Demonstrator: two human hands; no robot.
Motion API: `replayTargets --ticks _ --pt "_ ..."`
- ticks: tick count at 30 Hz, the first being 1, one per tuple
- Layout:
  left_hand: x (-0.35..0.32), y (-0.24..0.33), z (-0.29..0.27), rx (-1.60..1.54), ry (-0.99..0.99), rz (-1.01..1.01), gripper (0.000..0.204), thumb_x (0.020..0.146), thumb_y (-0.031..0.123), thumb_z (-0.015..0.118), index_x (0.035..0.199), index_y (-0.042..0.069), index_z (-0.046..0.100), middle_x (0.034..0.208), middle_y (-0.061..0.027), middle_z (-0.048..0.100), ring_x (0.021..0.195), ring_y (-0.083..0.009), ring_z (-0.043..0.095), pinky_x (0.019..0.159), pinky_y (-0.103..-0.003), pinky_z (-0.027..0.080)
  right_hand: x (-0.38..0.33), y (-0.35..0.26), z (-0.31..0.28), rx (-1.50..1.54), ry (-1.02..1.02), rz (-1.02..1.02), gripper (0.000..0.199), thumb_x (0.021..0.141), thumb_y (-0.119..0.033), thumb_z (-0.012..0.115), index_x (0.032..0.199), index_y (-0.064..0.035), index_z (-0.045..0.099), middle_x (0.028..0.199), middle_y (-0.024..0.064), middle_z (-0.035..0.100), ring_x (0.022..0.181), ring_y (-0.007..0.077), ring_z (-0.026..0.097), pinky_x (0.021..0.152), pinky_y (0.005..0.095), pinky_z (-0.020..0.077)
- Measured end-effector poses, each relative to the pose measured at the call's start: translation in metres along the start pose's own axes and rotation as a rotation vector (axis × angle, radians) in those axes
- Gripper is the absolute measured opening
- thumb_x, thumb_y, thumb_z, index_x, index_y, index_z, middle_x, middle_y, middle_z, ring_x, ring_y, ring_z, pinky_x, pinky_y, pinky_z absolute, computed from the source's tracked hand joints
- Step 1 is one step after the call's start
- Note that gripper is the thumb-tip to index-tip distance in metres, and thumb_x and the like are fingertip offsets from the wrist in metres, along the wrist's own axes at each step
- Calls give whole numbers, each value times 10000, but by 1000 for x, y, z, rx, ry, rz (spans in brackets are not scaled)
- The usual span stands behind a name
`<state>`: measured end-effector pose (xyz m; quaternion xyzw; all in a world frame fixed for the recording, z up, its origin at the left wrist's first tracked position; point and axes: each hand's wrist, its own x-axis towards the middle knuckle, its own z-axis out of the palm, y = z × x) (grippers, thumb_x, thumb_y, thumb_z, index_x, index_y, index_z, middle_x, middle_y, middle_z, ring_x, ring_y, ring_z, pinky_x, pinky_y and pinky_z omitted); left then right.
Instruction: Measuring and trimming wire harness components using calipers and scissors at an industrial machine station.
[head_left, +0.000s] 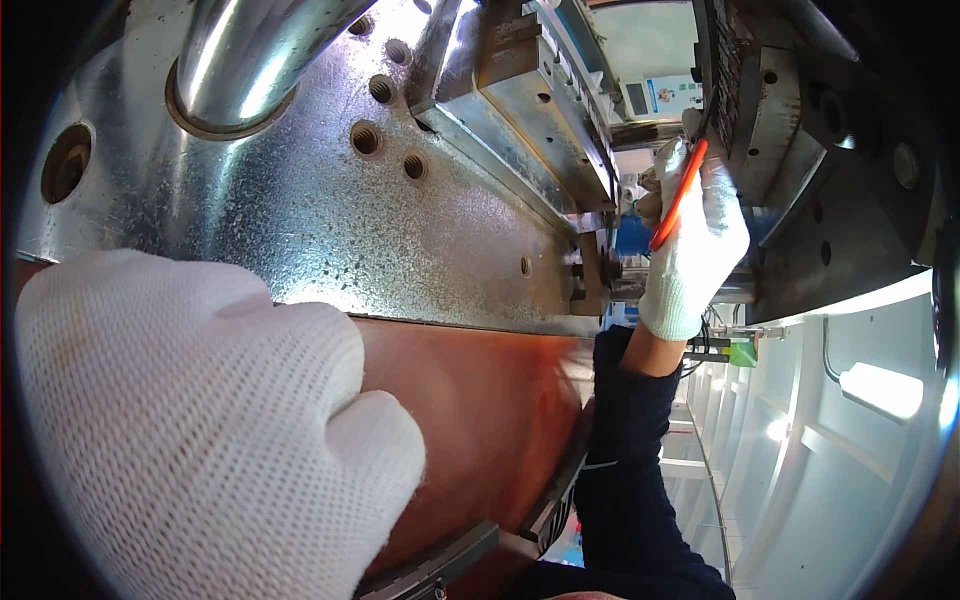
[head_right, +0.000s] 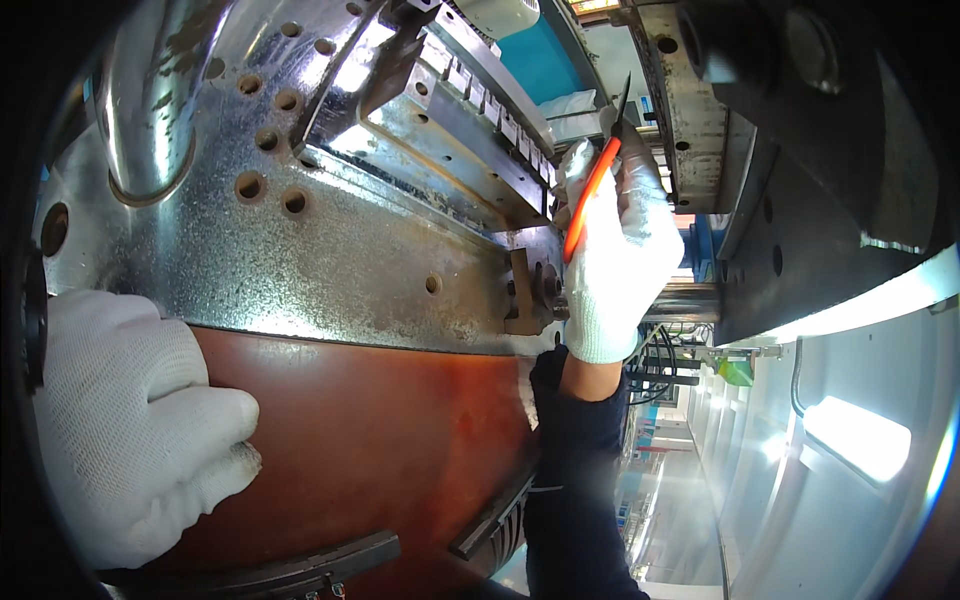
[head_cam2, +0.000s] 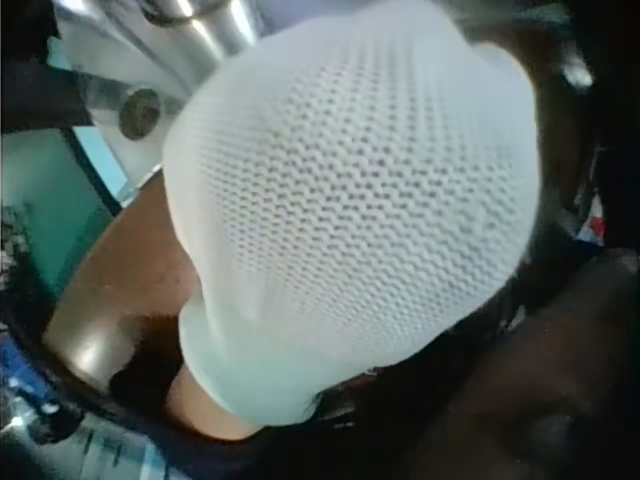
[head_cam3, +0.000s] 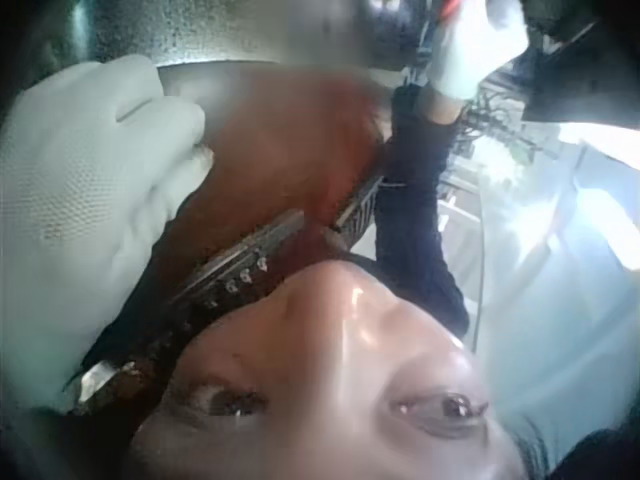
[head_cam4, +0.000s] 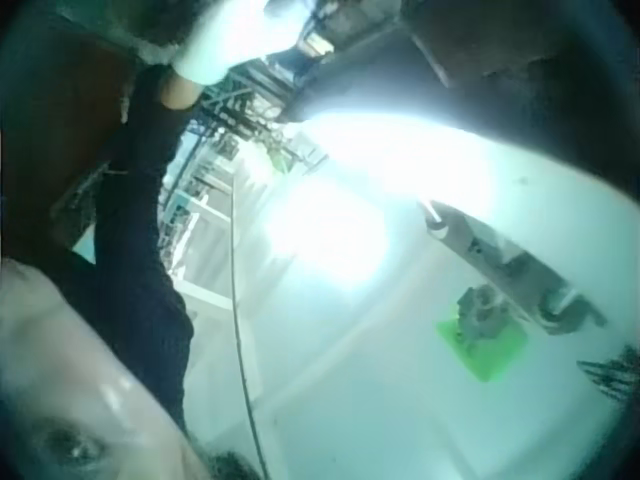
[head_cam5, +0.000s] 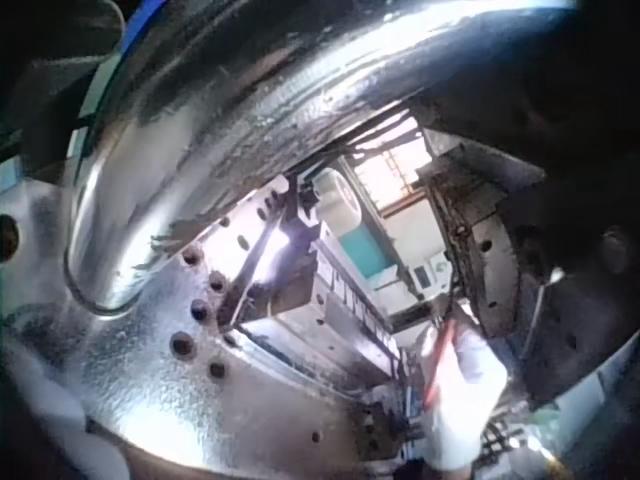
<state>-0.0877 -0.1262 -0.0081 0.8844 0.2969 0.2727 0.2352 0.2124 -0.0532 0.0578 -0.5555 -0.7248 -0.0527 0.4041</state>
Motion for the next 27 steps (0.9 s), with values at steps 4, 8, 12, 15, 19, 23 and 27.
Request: replayTargets --ticks 4,8,12,15,19,23,27 --pt "-1 -1 -1 -13 -13 0 256 585 188 823 749 99 648 630 -34 522 545 -232 528 502 -391 400 -2 -5 -6 -31 -20 61 242 952 -101 632 1102 87 660 799 38 652 674 53 539 594 187 433" --pt "-1 -1 -2 -14 -39 -1 262 582 187 826 754 100 648 637 -33 523 550 -231 531 507 -390 401 0 -3 -10 -105 38 50 246 943 -125 638 1086 71 679 758 17 637 637 42 512 565 189 404" --pt "-1 1 1 -21 2 -12 278 578 190 831 768 101 649 652 -30 525 560 -228 534 519 -388 399 2 -1 -12 -240 61 37 256 934 -133 646 1091 65 689 747 7 627 639 37 496 566 188 398" --pt "-1 1 4 -32 36 -7 288 575 194 833 778 103 650 663 -27 527 566 -224 535 526 -385 396 1 0 -11 -79 83 36 272 934 -136 647 1107 71 683 733 7 619 634 39 484 563 186 392" --pt "-3 1 4 -29 1 -22 288 576 197 833 781 107 651 665 -25 527 570 -223 536 526 -385 395 0 -3 -10 -171 83 18 293 939 -147 649 1134 69 677 725 2 612 626 36 470 552 190 381" --pt "-4 2 3 -19 -6 -34 277 583 197 830 775 110 650 663 -27 528 574 -228 539 527 -391 397 -1 -6 -10 -175 79 77 308 939 -158 660 1145 70 675 721 3 609 619 33 461 541 196 372" --pt "-2 2 1 -9 -59 -39 263 592 196 826 765 111 647 665 -31 531 577 -234 541 528 -394 396 -1 -8 -9 -160 94 54 309 936 -161 668 1128 81 676 708 15 614 604 35 477 535 197 380"
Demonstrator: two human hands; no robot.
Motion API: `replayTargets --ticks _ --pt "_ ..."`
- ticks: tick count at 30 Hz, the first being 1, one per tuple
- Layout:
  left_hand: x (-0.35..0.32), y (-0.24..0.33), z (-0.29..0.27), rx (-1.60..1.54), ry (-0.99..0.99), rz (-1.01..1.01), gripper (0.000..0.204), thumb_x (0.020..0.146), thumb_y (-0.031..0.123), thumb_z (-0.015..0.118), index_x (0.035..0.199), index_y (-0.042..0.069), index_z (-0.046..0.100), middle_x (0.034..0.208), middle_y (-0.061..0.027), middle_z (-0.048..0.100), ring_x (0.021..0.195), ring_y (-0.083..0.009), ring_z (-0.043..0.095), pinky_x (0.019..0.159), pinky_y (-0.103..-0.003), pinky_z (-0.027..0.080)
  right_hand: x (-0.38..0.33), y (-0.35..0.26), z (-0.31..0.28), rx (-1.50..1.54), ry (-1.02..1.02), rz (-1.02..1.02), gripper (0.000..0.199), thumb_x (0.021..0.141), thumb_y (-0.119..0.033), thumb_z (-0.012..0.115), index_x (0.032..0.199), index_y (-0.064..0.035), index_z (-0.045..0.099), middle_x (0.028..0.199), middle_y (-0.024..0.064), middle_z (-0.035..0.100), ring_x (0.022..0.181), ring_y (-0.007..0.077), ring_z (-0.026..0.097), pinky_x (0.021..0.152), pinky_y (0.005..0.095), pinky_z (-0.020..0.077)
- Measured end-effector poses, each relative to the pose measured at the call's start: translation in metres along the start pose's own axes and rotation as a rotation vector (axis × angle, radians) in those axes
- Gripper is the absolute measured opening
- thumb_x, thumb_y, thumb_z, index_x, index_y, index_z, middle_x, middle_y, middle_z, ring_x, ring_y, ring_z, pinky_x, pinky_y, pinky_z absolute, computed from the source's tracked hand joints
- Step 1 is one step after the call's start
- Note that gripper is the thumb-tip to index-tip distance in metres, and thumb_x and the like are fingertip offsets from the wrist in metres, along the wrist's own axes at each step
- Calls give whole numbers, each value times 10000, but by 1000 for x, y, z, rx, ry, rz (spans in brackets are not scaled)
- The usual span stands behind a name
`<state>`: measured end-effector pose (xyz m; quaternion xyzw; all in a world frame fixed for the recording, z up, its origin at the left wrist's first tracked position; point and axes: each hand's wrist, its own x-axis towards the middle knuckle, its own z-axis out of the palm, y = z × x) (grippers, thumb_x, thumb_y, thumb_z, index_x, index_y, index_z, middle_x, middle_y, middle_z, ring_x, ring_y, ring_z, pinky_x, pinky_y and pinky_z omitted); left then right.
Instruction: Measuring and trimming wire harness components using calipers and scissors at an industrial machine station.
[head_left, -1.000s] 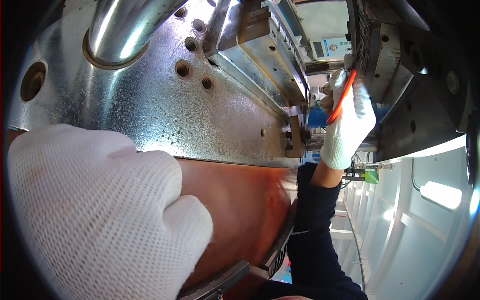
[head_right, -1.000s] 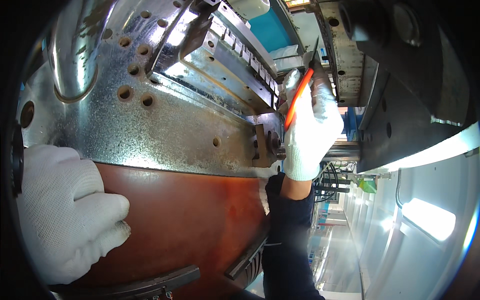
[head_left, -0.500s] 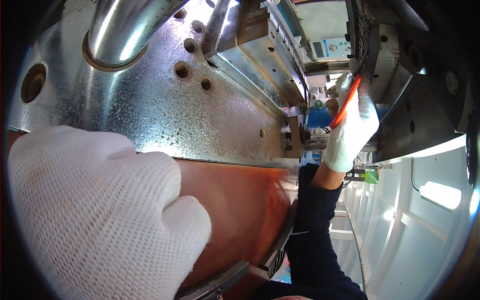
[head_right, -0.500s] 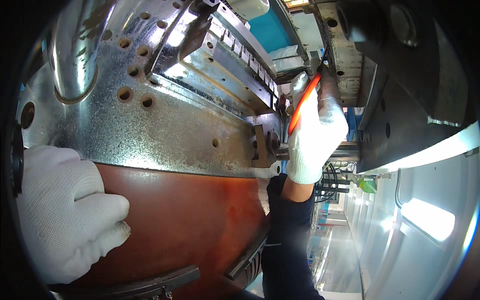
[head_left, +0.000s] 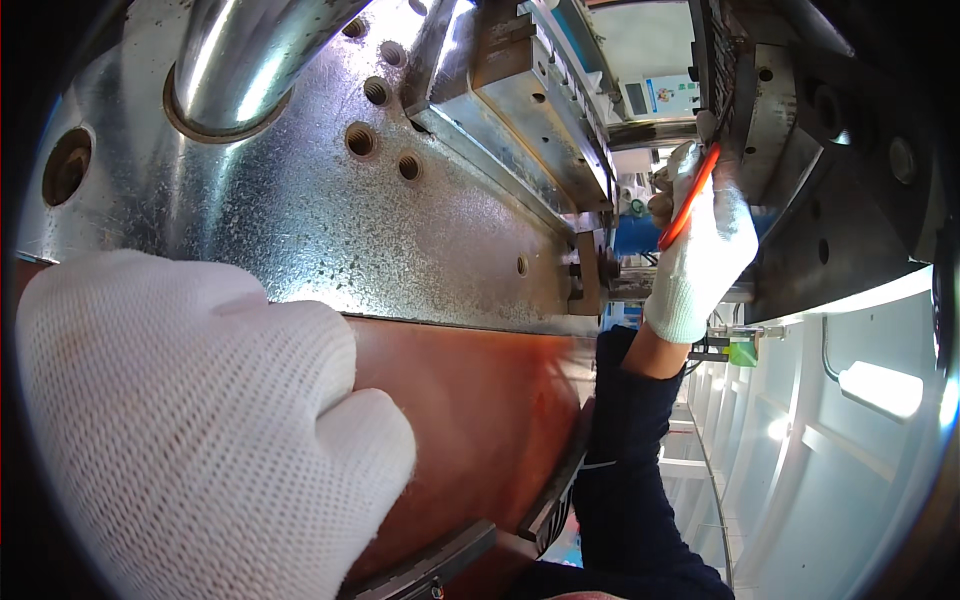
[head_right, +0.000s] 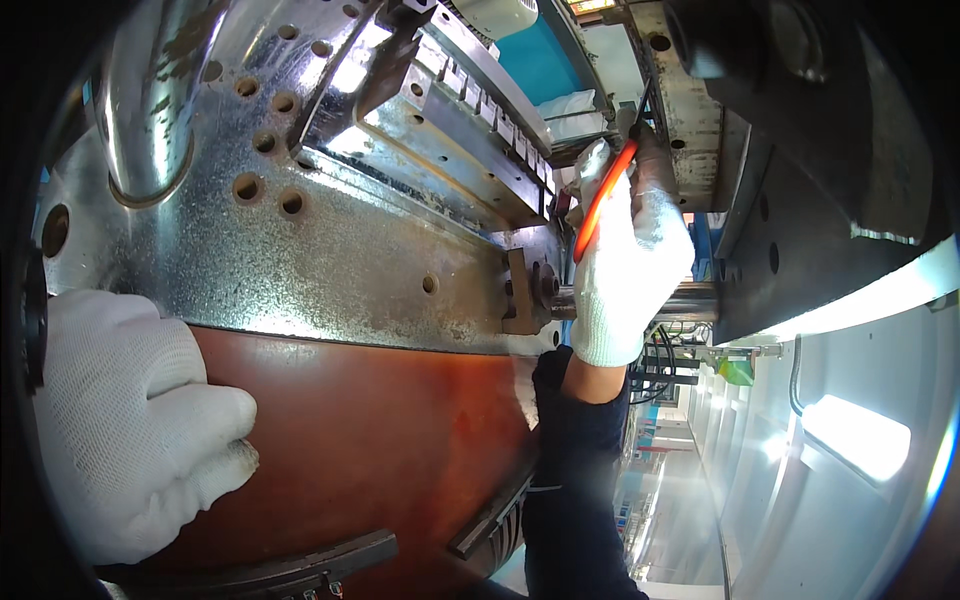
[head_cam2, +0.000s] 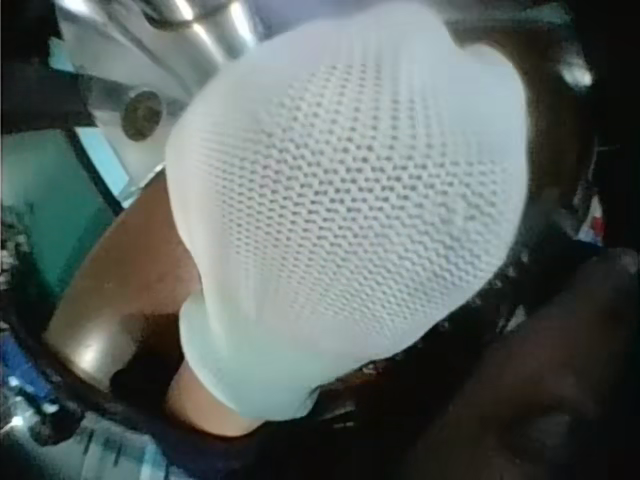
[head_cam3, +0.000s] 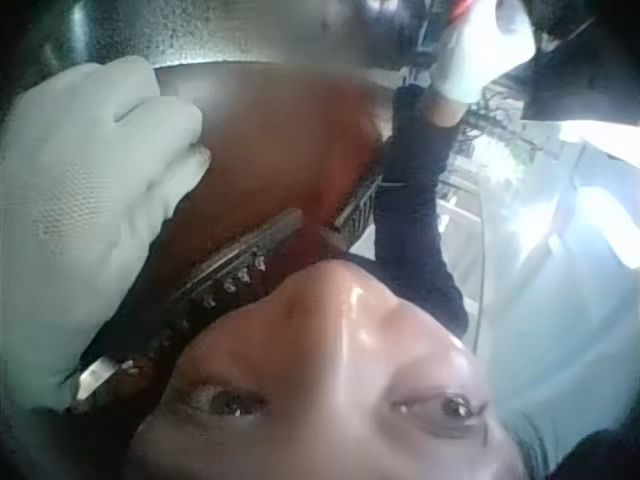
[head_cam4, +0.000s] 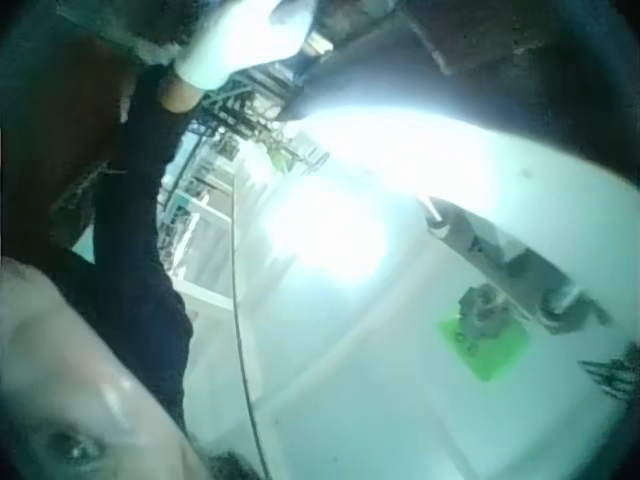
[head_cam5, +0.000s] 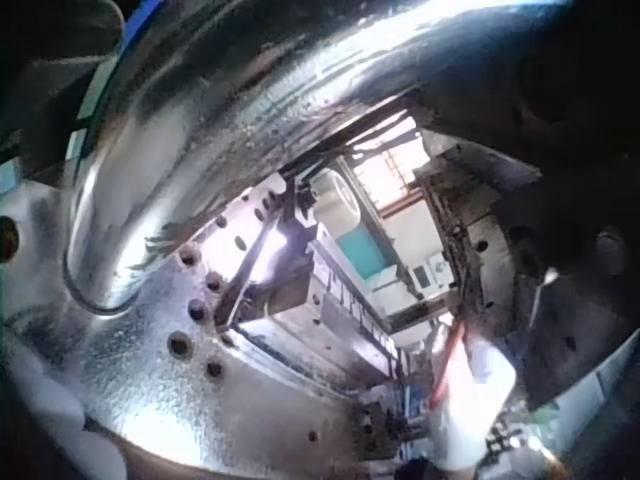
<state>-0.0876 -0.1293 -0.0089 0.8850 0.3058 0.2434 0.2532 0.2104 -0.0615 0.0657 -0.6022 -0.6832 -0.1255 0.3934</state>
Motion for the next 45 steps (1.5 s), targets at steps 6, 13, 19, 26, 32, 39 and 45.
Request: replayTargets --ticks 6,13,19,26,32,39,45 --pt "3 -3 -1 -6 -23 61 260 594 195 825 765 113 648 655 -29 525 579 -233 539 529 -392 398 0 0 -2 13 -25 -13 312 939 -165 664 1113 93 674 726 31 638 602 46 523 536 205 412" --pt "-1 2 4 -5 75 17 262 593 192 824 772 107 651 657 -29 530 568 -231 537 520 -390 396 -1 5 -1 29 -62 -27 332 941 -153 654 1142 112 650 764 47 644 642 58 534 576 205 429" --pt "1 1 0 -23 22 6 251 603 199 816 769 103 654 653 -36 536 561 -238 539 512 -392 396 -3 -4 -5 -64 -85 -1 355 928 -123 661 1180 124 618 818 60 658 708 65 556 610 206 445" --pt "8 -6 7 -134 144 13 233 696 240 766 843 77 685 692 -68 570 581 -245 560 540 -380 432 -13 -17 -1 129 -229 -39 444 839 9 693 1273 34 601 1150 77 671 933 99 605 846 239 501" --pt "58 0 18 -779 333 -129 393 895 265 706 1134 -35 621 958 -105 678 841 -156 653 735 -287 516 -18 -45 -14 -138 -364 -565 639 721 -112 786 1329 -76 591 1007 107 677 900 254 631 808 353 519" --pt "91 -1 35 -1162 424 -189 234 921 181 624 1041 -15 671 826 -120 691 724 -162 641 686 -306 508 -39 -52 -16 -162 -531 -531 745 687 -99 802 1370 -13 516 1010 169 648 854 306 638 780 367 530" --pt "81 -2 25 -1125 388 -182 249 948 208 601 1051 -6 675 797 -35 649 699 -77 598 637 -235 474 -39 -50 -31 -121 -270 -738 582 705 -29 771 1263 -8 608 1034 146 658 930 309 633 808 386 524"
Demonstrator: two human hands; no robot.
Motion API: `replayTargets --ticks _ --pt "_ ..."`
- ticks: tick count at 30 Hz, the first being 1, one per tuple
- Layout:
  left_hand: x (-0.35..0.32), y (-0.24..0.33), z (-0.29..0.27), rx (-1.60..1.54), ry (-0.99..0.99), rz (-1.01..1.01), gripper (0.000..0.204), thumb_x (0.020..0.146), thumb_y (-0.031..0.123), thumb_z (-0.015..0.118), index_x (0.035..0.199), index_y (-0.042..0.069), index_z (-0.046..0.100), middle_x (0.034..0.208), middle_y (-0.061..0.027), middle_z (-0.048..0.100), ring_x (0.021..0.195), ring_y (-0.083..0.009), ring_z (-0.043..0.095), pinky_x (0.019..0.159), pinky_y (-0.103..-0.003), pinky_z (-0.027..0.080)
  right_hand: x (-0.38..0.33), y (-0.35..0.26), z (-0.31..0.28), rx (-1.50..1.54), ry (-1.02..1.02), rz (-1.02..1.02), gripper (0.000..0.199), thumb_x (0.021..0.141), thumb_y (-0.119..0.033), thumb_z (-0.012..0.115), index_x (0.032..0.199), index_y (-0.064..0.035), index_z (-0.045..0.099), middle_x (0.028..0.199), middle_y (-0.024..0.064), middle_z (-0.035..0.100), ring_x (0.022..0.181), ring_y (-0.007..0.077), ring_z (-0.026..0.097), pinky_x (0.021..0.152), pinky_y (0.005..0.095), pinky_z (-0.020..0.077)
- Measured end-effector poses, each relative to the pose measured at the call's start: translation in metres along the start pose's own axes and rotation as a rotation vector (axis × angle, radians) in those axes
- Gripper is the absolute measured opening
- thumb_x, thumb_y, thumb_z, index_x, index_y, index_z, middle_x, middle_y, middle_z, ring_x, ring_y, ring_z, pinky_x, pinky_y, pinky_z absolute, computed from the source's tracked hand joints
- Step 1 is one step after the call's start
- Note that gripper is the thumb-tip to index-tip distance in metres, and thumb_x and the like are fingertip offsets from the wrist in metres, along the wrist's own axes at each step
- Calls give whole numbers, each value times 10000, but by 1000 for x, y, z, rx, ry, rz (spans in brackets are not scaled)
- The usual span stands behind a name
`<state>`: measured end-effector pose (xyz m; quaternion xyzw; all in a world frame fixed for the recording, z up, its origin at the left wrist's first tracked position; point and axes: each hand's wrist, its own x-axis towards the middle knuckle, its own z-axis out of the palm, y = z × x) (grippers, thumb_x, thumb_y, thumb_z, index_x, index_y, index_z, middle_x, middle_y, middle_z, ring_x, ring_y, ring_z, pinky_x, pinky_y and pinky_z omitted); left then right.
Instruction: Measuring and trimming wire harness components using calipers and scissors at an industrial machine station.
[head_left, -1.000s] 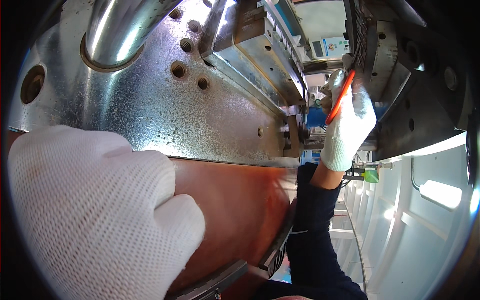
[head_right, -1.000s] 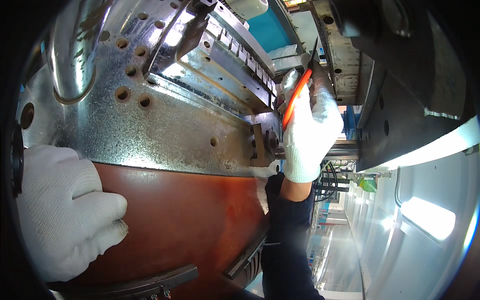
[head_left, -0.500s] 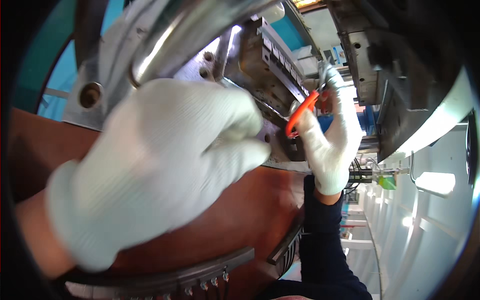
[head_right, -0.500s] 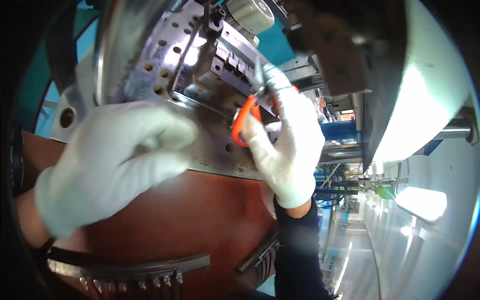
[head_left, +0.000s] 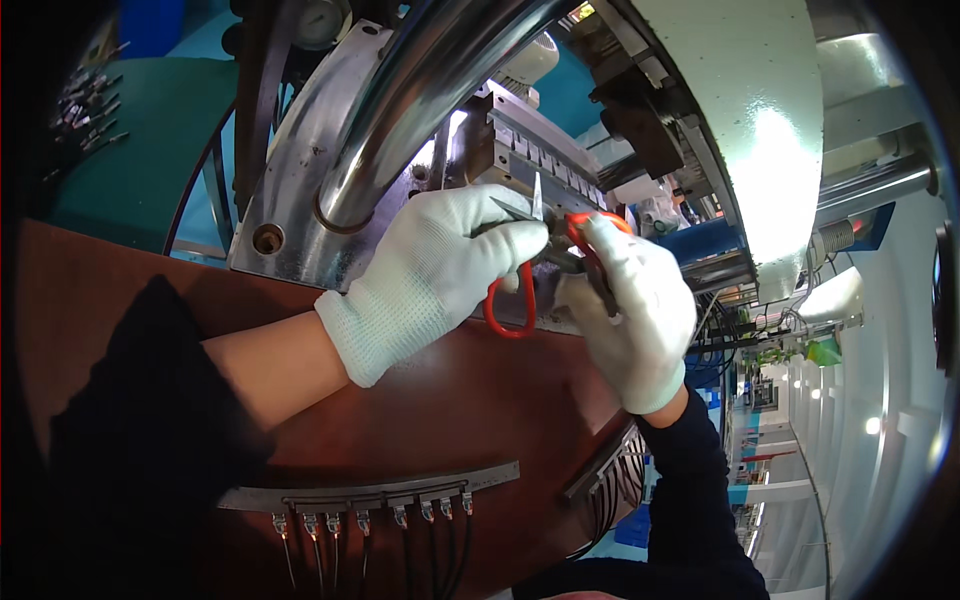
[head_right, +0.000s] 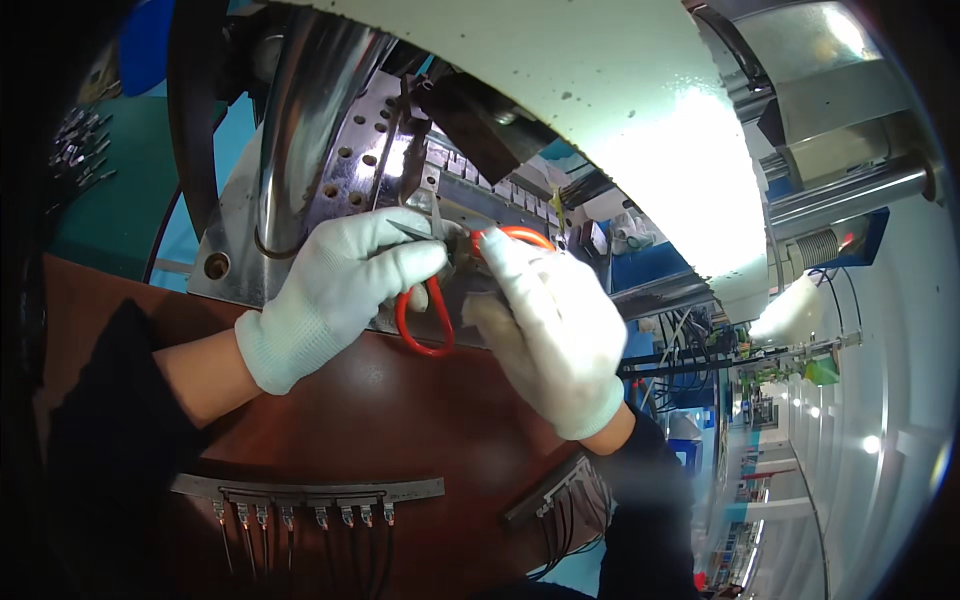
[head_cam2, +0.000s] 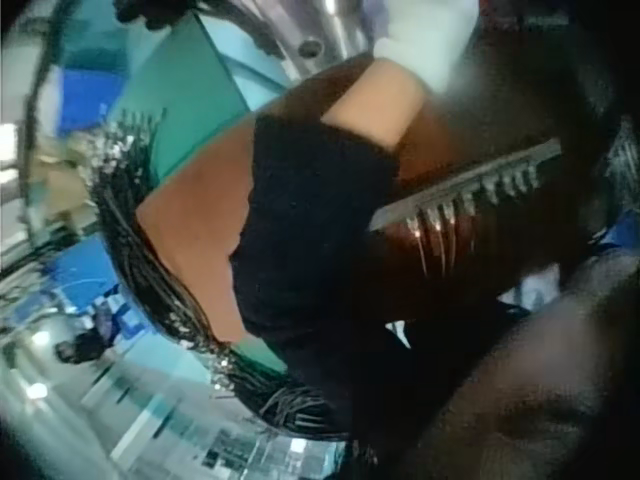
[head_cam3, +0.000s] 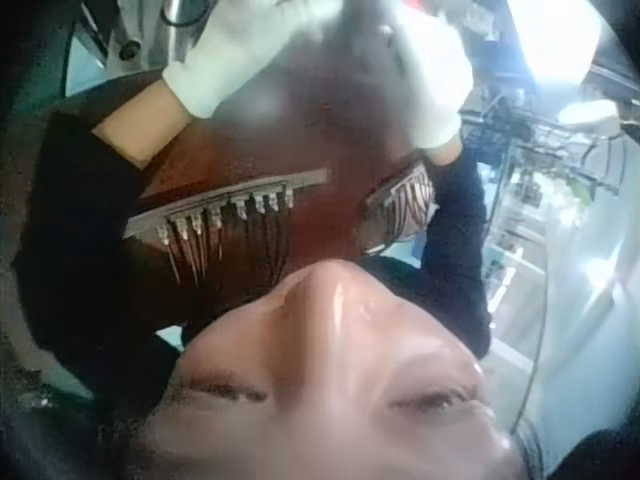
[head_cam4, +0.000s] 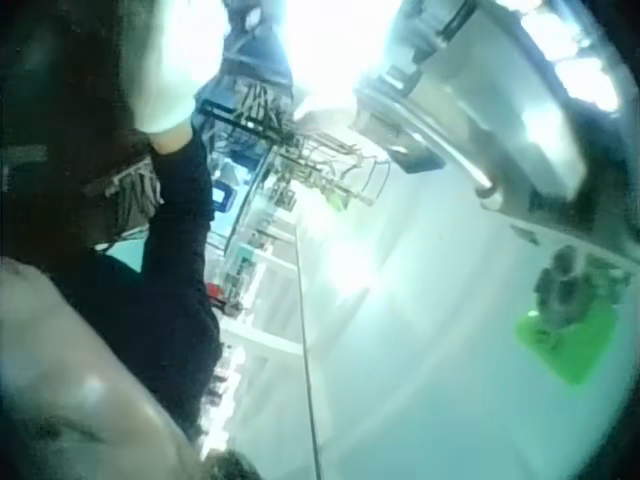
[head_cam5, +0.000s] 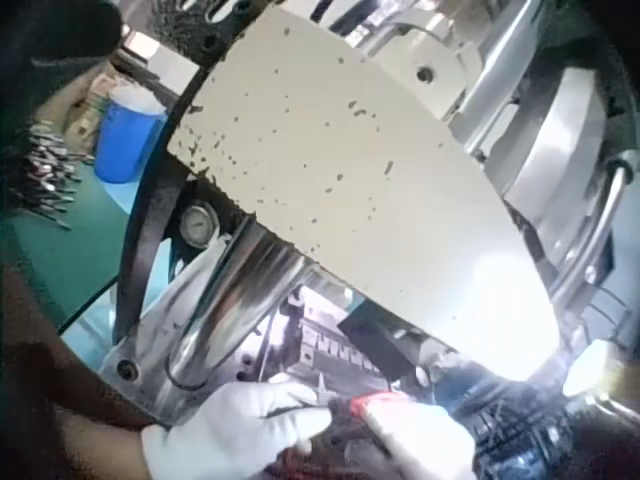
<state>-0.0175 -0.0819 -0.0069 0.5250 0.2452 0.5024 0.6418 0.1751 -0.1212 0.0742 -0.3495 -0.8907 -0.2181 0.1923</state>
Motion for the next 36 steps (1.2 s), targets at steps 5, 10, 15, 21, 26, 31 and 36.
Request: replayTargets --ticks 5,10,15,21,26,31,36 --pt "-2 8 -1 -74 44 -131 255 959 228 595 1037 2 683 825 -25 650 682 -75 601 617 -219 476 -2 -2 -3 -200 80 -119 447 668 -28 772 1107 -72 700 1120 89 637 1035 305 607 903 401 487" --pt "-8 11 2 -126 -73 -262 277 971 239 576 1027 -16 669 860 -58 665 708 -112 660 630 -234 517 1 -6 26 -245 -71 -18 531 696 -70 743 1213 -73 620 998 95 650 926 282 635 793 377 512" --pt "-9 15 7 -318 -123 -324 371 1002 306 540 1116 -38 621 952 -104 668 784 -182 696 689 -287 575 -5 -1 27 -334 -170 44 354 747 -220 680 1090 -136 645 839 9 586 747 180 602 631 298 493" --pt "-9 14 2 -275 -245 -218 463 1003 366 518 1267 -4 602 1107 -138 666 828 -193 694 700 -285 562 -1 17 29 312 -141 297 207 901 -166 611 1060 -41 657 873 68 655 740 207 609 655 328 495" --pt "-4 5 2 -169 -189 -93 489 981 427 534 1262 34 609 976 -148 707 756 -165 680 635 -253 518 6 24 25 1239 54 993 388 1050 -381 427 1117 -48 615 694 -26 494 581 59 391 522 215 336" --pt "-3 -2 4 -150 -212 -48 450 959 413 564 1147 17 668 878 -127 701 701 -140 656 611 -247 508 14 41 50 1641 312 1054 267 994 -358 580 1049 -98 587 710 -13 500 590 85 450 516 202 364" --pt "-4 -4 3 -84 -230 -4 457 947 421 576 1079 -4 683 813 -96 690 672 -123 644 588 -244 503 16 47 63 1730 340 961 322 978 -388 596 1064 -78 575 831 23 586 663 143 519 570 251 435"
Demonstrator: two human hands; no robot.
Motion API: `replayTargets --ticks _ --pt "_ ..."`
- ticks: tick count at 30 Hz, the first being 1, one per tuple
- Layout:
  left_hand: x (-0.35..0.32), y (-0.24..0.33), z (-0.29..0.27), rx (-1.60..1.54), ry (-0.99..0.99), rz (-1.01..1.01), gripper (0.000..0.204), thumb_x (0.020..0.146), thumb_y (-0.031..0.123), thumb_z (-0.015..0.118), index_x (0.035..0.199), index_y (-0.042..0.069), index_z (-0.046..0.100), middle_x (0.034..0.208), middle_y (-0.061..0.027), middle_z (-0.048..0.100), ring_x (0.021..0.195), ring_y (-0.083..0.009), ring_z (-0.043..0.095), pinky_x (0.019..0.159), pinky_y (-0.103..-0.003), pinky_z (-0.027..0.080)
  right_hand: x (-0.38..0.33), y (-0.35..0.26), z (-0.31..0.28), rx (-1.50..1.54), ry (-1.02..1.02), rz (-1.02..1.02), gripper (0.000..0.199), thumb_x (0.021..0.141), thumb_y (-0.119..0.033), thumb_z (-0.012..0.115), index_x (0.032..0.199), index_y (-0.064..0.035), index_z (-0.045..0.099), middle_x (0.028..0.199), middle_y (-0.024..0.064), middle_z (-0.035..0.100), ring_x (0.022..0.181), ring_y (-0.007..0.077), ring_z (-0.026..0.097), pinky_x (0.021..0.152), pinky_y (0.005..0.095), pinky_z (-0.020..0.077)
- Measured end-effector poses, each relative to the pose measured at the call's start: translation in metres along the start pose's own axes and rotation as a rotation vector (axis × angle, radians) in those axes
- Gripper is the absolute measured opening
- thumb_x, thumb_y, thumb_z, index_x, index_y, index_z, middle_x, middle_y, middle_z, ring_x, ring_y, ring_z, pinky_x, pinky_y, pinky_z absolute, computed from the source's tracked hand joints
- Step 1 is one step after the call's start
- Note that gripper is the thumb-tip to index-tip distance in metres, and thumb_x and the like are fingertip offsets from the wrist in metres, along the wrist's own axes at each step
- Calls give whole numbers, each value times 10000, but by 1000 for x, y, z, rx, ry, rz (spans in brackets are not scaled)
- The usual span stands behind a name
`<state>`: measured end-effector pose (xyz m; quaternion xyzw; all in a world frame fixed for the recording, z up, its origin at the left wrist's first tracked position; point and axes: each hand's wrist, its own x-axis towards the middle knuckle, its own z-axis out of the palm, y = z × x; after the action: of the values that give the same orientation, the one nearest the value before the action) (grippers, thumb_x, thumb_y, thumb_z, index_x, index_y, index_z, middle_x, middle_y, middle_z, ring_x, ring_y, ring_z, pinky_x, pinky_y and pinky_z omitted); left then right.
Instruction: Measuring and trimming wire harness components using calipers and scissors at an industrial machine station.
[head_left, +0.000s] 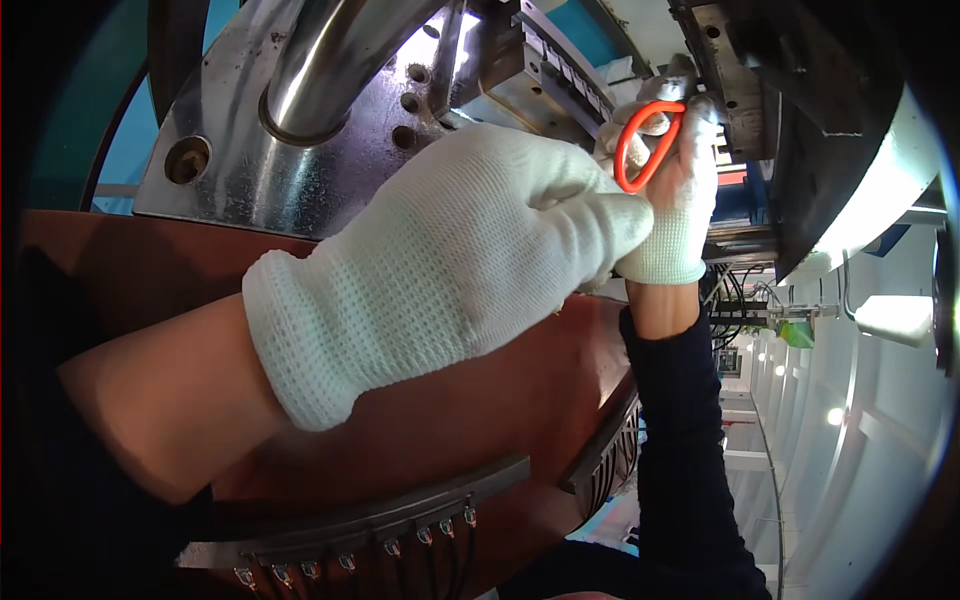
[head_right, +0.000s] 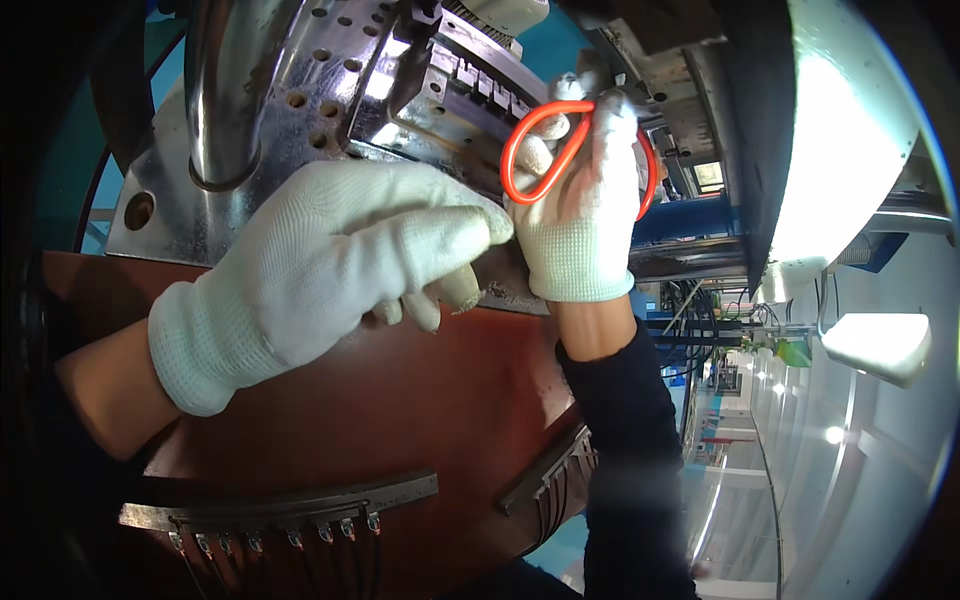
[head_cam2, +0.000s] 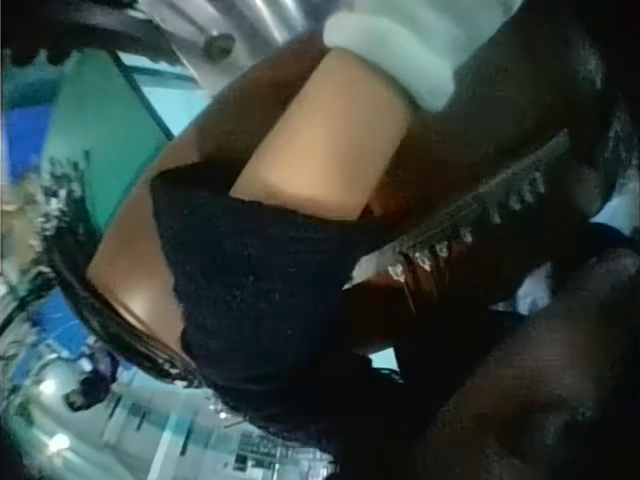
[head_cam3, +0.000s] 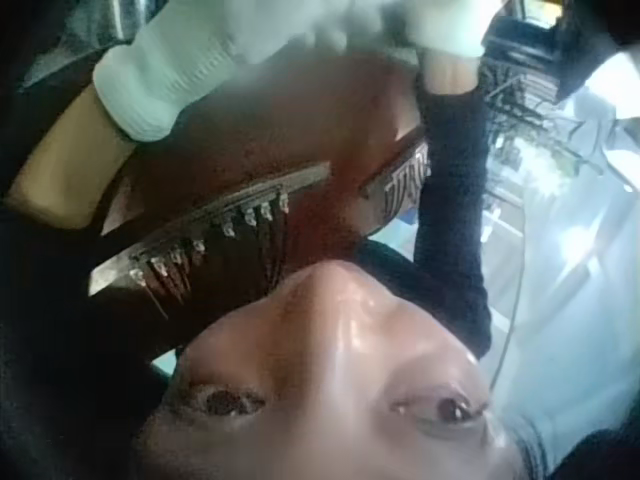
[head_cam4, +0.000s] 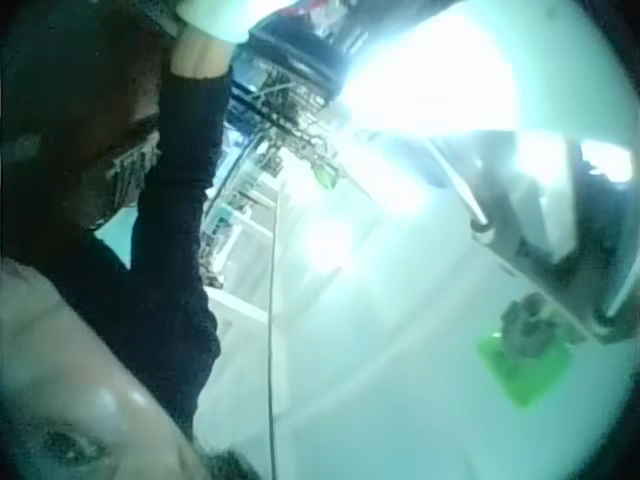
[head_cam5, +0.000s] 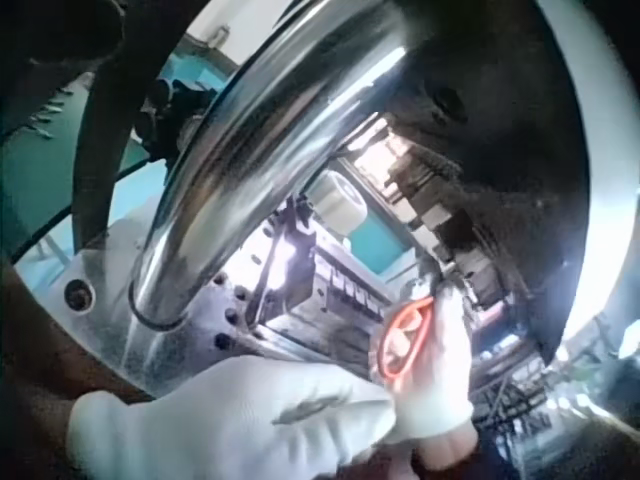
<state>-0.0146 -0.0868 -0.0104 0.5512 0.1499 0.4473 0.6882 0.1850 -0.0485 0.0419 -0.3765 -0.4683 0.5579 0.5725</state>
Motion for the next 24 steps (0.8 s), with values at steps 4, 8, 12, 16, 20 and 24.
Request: replayTargets --ticks 4,8,12,16,20,24 --pt "1 -3 2 88 -7 -26 414 951 374 575 1027 -16 689 786 -79 680 671 -119 635 603 -249 509 3 1 -2 91 -12 -28 337 982 -366 589 1094 -49 589 924 46 626 758 162 563 665 274 488" --pt "3 -6 4 102 -29 -17 363 956 313 569 997 -27 689 765 -59 664 670 -111 619 616 -253 512 12 5 -3 185 -92 -30 350 972 -356 602 1124 -41 598 1014 47 654 895 161 613 810 294 524" --pt "1 -9 5 123 -25 13 321 958 263 569 995 -32 689 757 -48 656 666 -101 607 618 -248 511 15 8 -1 313 -92 -37 295 967 -336 615 1133 -91 611 1036 6 662 894 124 629 791 270 533" --pt "0 -11 4 163 -24 30 297 959 234 570 1006 -34 690 764 -51 662 669 -102 614 621 -245 516 14 7 0 319 -99 -29 242 966 -305 618 1107 -108 619 970 -15 660 837 108 618 761 268 531" --pt "0 -12 4 178 -6 47 294 958 229 576 1018 -35 690 768 -62 670 677 -110 628 627 -249 527 15 7 0 340 -114 -40 208 970 -252 617 1071 -70 609 951 16 650 830 127 601 764 276 525" --pt "0 -10 3 174 -2 69 296 955 231 578 1021 -36 691 762 -72 671 674 -118 634 630 -258 539 12 7 6 208 -216 -32 259 1020 -273 524 1094 -35 594 1021 76 643 861 148 601 742 284 523"
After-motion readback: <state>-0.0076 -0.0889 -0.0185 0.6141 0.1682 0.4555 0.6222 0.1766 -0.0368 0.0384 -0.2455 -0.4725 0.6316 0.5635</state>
